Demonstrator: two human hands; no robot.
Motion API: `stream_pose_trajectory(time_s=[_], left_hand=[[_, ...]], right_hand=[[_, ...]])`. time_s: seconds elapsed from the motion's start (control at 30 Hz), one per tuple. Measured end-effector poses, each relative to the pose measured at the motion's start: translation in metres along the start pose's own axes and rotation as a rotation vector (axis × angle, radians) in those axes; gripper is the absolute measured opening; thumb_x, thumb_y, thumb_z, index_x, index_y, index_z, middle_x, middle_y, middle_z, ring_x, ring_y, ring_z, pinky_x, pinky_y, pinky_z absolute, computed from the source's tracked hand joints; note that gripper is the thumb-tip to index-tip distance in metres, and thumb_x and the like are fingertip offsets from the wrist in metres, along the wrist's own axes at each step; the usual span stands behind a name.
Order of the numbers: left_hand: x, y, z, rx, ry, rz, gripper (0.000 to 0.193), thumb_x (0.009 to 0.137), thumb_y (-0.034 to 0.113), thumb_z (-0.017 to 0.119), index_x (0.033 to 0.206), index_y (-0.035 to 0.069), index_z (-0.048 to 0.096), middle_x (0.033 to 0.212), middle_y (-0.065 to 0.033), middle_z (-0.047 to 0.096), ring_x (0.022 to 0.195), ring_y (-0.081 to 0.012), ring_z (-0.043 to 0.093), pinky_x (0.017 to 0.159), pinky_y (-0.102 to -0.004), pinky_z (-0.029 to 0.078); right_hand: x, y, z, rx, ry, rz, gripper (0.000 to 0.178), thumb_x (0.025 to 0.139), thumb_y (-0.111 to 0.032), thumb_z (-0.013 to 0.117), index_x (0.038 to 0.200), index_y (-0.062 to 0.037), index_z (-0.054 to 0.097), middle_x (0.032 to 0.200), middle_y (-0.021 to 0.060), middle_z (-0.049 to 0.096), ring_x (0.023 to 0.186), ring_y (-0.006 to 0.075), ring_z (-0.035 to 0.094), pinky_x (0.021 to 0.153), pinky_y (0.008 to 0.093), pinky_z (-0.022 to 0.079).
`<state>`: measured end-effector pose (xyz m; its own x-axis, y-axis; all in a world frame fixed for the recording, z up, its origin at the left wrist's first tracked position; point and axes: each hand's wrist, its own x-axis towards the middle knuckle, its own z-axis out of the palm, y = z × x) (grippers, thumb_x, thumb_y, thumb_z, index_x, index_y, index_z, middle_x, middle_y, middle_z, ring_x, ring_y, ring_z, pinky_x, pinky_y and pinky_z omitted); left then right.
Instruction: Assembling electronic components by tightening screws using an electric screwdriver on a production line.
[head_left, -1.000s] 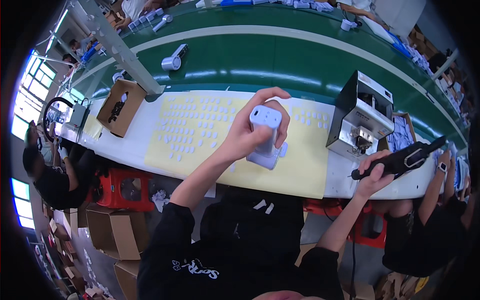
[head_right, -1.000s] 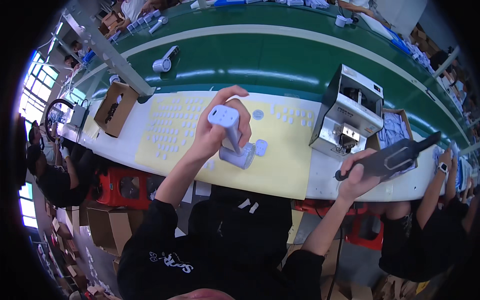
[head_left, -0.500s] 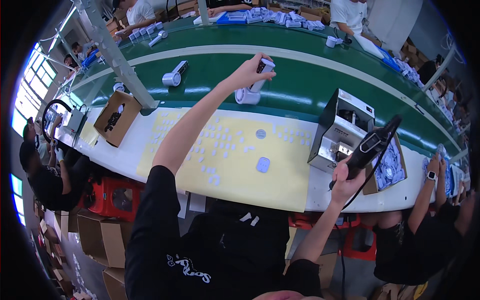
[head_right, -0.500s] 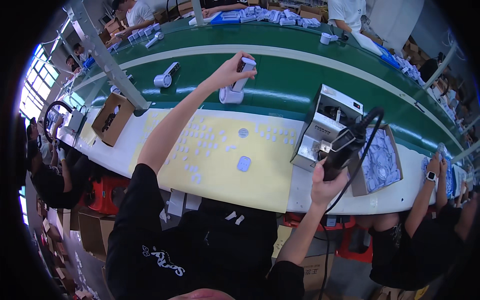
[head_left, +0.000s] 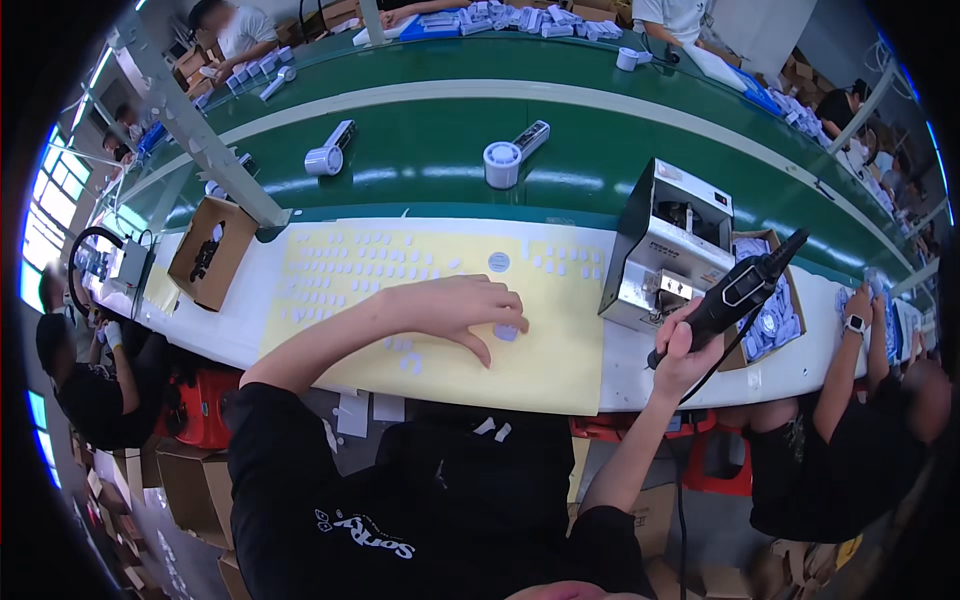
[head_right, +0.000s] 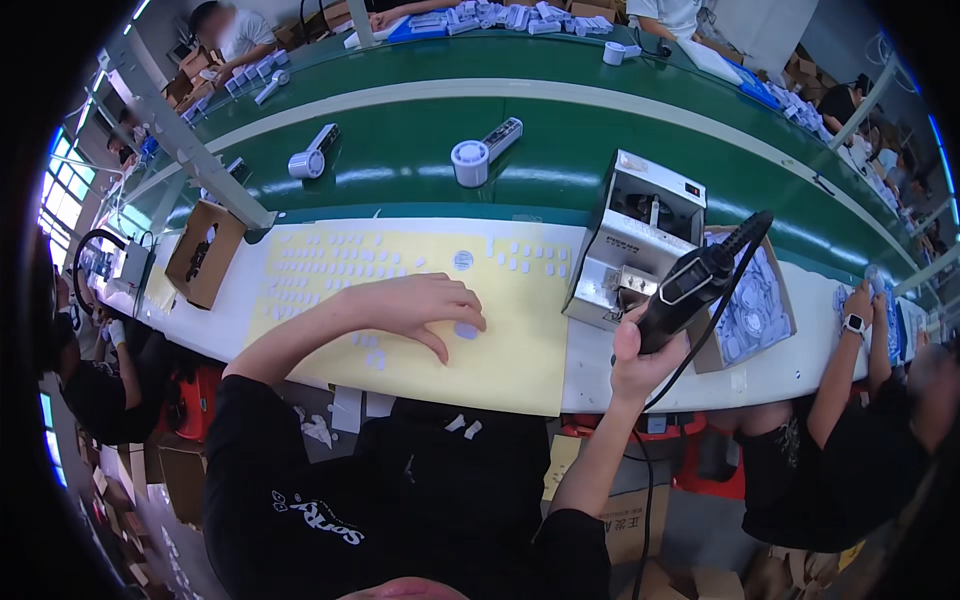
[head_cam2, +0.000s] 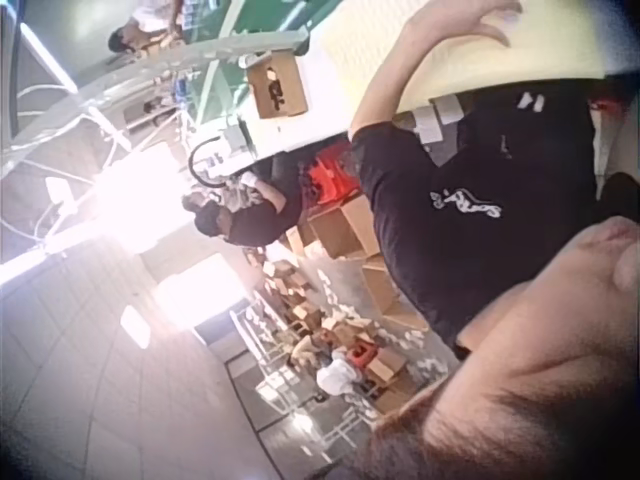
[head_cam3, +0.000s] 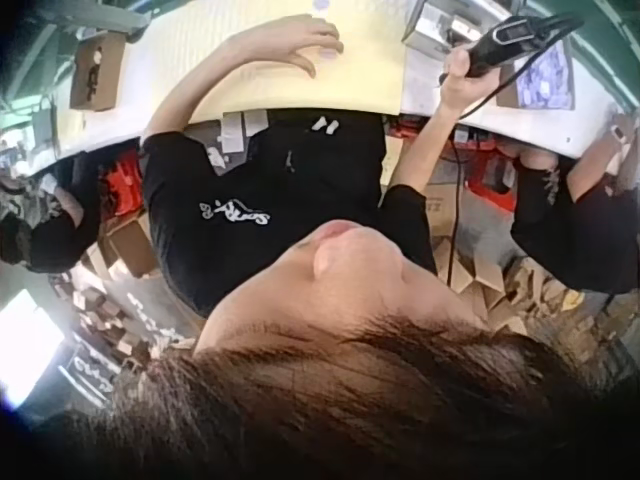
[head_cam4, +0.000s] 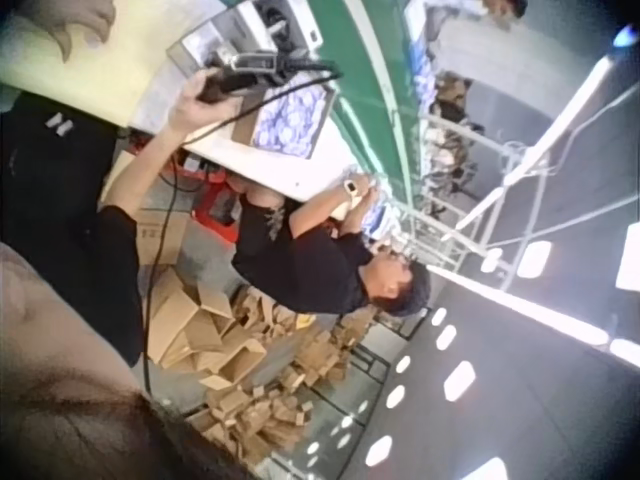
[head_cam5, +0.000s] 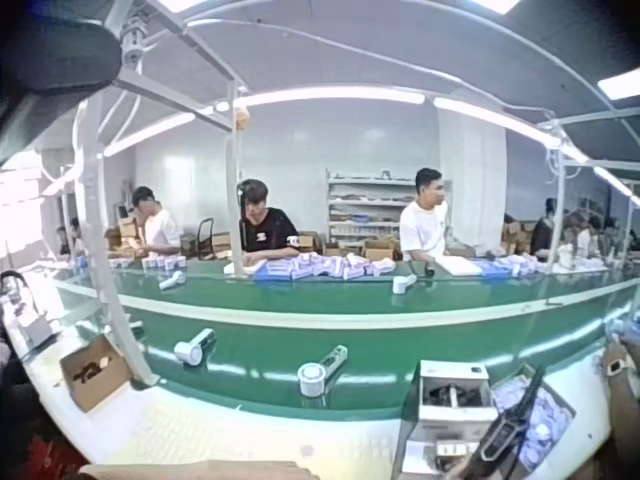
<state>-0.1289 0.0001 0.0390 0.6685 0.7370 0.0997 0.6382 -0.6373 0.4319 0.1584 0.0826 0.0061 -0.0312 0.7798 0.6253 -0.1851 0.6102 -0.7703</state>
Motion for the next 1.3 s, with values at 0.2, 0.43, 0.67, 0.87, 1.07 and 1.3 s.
stream_pose_trajectory(time_s=[0.2, 0.43, 0.67, 0.87, 1.07, 1.3], left_hand=[[0.006, -0.032, 0.04, -0.358, 0.237, -0.316, 0.025, 0.086, 0.015, 0.059, 0.109, 0.004, 0.056, 0.093, -0.0077, 0.063, 0.083, -0.0189, 0.062, 0.073, -0.0307, 0.048], [0.019, -0.026, 0.039, -0.777, 0.512, -0.252, 0.014, 0.09, 0.009, 0.053, 0.099, 0.001, 0.059, 0.091, -0.0087, 0.063, 0.082, -0.015, 0.062, 0.072, -0.0298, 0.049], [0.015, -0.026, 0.04, -0.439, 0.453, -0.203, 0.014, 0.089, 0.012, 0.054, 0.095, 0.001, 0.06, 0.092, -0.0082, 0.062, 0.082, -0.0208, 0.06, 0.075, -0.032, 0.047], [0.011, -0.032, 0.042, -0.377, 0.437, -0.143, 0.018, 0.088, 0.017, 0.055, 0.094, 0.0, 0.06, 0.092, -0.0085, 0.061, 0.085, -0.0253, 0.057, 0.078, -0.0338, 0.045], [0.008, -0.028, 0.043, -0.418, 0.399, -0.122, 0.02, 0.09, 0.018, 0.052, 0.092, 0.0, 0.06, 0.091, -0.0095, 0.061, 0.084, -0.0248, 0.058, 0.076, -0.0342, 0.045], [0.007, -0.03, 0.045, -0.341, 0.386, -0.044, 0.023, 0.091, 0.021, 0.05, 0.088, 0.0, 0.06, 0.086, -0.0107, 0.06, 0.082, -0.0265, 0.057, 0.075, -0.0358, 0.045]], right_hand=[[0.0, 0.006, 0.006, -0.079, 0.03, 0.058, 0.039, 0.077, -0.037, 0.068, 0.085, -0.0021, 0.052, 0.064, -0.0003, 0.051, 0.052, 0.0053, 0.046, 0.048, 0.019, 0.035], [0.007, -0.004, 0.01, 0.018, 0.043, 0.139, 0.034, 0.08, -0.031, 0.065, 0.09, -0.0013, 0.051, 0.064, 0.0007, 0.05, 0.049, 0.0058, 0.045, 0.045, 0.0195, 0.034], [0.005, -0.002, 0.01, -0.02, 0.082, 0.102, 0.029, 0.084, -0.023, 0.061, 0.096, 0.0, 0.048, 0.062, 0.001, 0.047, 0.045, 0.0063, 0.041, 0.04, 0.0194, 0.033], [0.009, 0.001, 0.014, -0.094, 0.081, 0.124, 0.025, 0.089, -0.022, 0.054, 0.099, 0.0003, 0.049, 0.059, 0.0003, 0.043, 0.043, 0.0062, 0.038, 0.039, 0.0198, 0.031], [0.009, 0.003, 0.009, -0.046, 0.025, 0.13, 0.025, 0.086, -0.018, 0.059, 0.098, 0.0005, 0.048, 0.062, 0.0019, 0.047, 0.044, 0.0068, 0.041, 0.04, 0.0202, 0.031], [0.015, -0.006, 0.013, -0.243, 0.08, 0.135, 0.017, 0.086, -0.011, 0.06, 0.092, 0.001, 0.049, 0.054, 0.0018, 0.044, 0.041, 0.0073, 0.039, 0.04, 0.0207, 0.031]])
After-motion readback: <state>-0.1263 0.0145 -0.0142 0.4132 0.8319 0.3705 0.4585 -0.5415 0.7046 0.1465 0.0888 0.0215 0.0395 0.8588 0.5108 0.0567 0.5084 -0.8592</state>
